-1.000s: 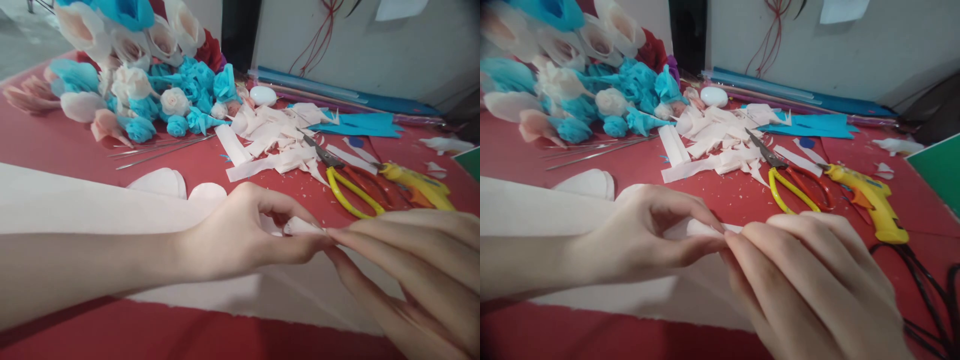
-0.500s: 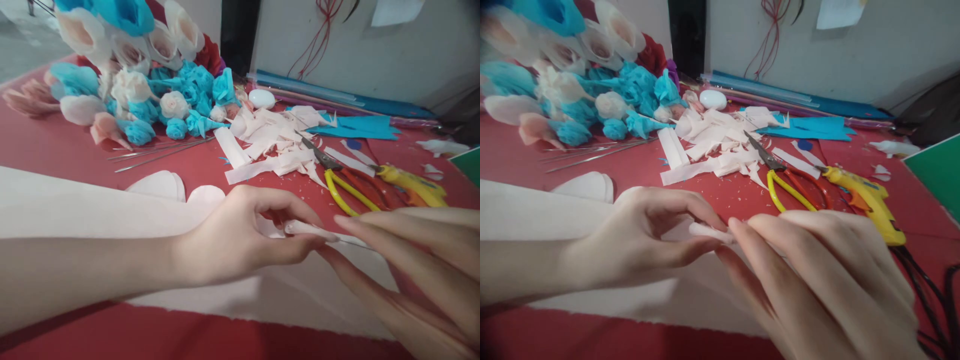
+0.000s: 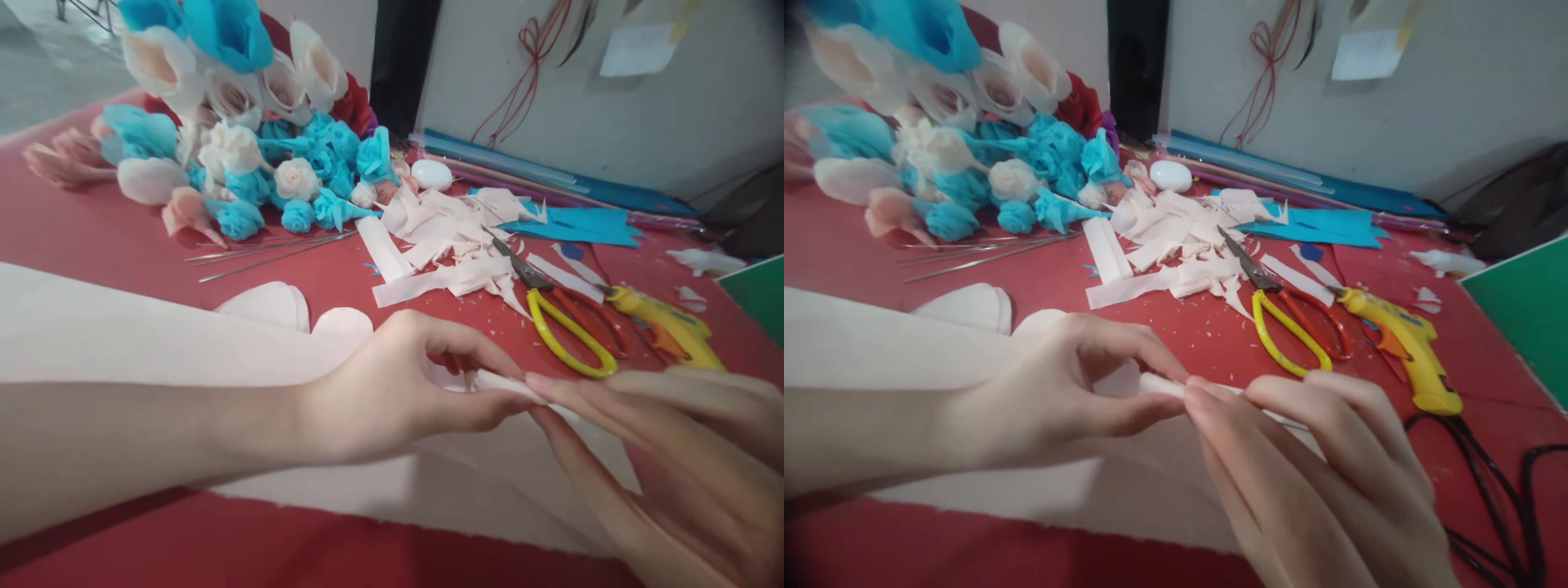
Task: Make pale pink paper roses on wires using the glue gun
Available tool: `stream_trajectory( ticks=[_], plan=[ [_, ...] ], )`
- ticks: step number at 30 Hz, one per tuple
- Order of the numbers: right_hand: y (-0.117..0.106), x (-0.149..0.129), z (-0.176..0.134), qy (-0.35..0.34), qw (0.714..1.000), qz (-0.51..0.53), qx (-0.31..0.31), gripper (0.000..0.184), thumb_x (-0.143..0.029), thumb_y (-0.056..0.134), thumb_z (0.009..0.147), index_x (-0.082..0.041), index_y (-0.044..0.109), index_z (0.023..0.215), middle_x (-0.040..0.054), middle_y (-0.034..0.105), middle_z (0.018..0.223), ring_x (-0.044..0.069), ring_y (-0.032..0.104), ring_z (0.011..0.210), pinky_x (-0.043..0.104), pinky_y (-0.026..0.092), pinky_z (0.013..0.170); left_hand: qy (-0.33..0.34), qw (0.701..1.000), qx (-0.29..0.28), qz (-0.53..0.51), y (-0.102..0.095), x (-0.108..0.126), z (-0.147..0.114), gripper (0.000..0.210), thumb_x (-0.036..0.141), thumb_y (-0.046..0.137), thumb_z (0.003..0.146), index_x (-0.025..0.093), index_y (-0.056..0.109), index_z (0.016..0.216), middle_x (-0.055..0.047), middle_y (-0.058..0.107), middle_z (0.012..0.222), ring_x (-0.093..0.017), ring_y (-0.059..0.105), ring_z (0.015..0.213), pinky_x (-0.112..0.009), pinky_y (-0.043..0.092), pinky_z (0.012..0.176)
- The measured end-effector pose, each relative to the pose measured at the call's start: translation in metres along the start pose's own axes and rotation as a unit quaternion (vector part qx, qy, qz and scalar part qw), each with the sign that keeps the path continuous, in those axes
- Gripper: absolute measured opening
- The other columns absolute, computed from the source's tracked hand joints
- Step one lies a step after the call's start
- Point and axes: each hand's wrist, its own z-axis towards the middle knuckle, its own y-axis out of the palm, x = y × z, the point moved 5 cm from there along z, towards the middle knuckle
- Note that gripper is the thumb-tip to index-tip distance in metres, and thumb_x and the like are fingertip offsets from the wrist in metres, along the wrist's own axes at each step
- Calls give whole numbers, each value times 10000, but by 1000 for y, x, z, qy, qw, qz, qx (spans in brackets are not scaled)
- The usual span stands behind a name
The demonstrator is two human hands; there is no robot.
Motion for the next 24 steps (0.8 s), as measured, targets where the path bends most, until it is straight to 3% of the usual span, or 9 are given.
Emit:
stream_trajectory(
  ticks=[6, 11, 14, 20, 24],
  plan=[
    [4, -1, 7, -6, 999, -30, -10, 175, -365, 573, 872, -267, 642, 999, -23, 673, 875, 162, 653, 765, 228, 560, 717, -34, 999, -16, -20, 4, -3, 0, 140, 240, 647, 754, 141, 706, 833, 19, 720, 754, -79, 621, 688, -116, 468, 615],
    [1, -10, 12, -118, 988, -98, 18, 220, -297, 626, 858, -190, 619, 1050, -31, 677, 928, 126, 659, 786, 136, 510, 837, -65, 997, -28, -32, 7, -8, -1, 200, 284, 595, 794, 128, 692, 873, -21, 717, 797, -121, 625, 738, -180, 470, 658],
    [1, -10, 12, -136, 984, -112, 17, 279, -303, 658, 835, -184, 611, 1084, -42, 676, 936, 127, 664, 758, 142, 508, 851, -71, 997, -24, -24, 7, -8, -1, 179, 259, 593, 790, 139, 698, 871, -10, 718, 800, -116, 619, 739, -181, 460, 671],
    [1, -17, 14, -90, 994, -27, 56, 181, -201, 558, 893, -175, 599, 1067, -6, 684, 913, 133, 662, 802, 136, 513, 828, -91, 995, -29, -20, 8, -12, -1, 213, 311, 600, 779, 150, 690, 885, -18, 705, 824, -137, 611, 779, -210, 459, 714],
    [1, -15, 15, -14, 998, -34, 49, 142, -279, 558, 900, -221, 617, 1014, -29, 687, 886, 134, 667, 723, 172, 524, 818, -91, 994, -18, -49, 7, -14, -2, 263, 318, 649, 734, 173, 656, 954, -11, 678, 870, -131, 591, 807, -203, 466, 734]
  ],
)
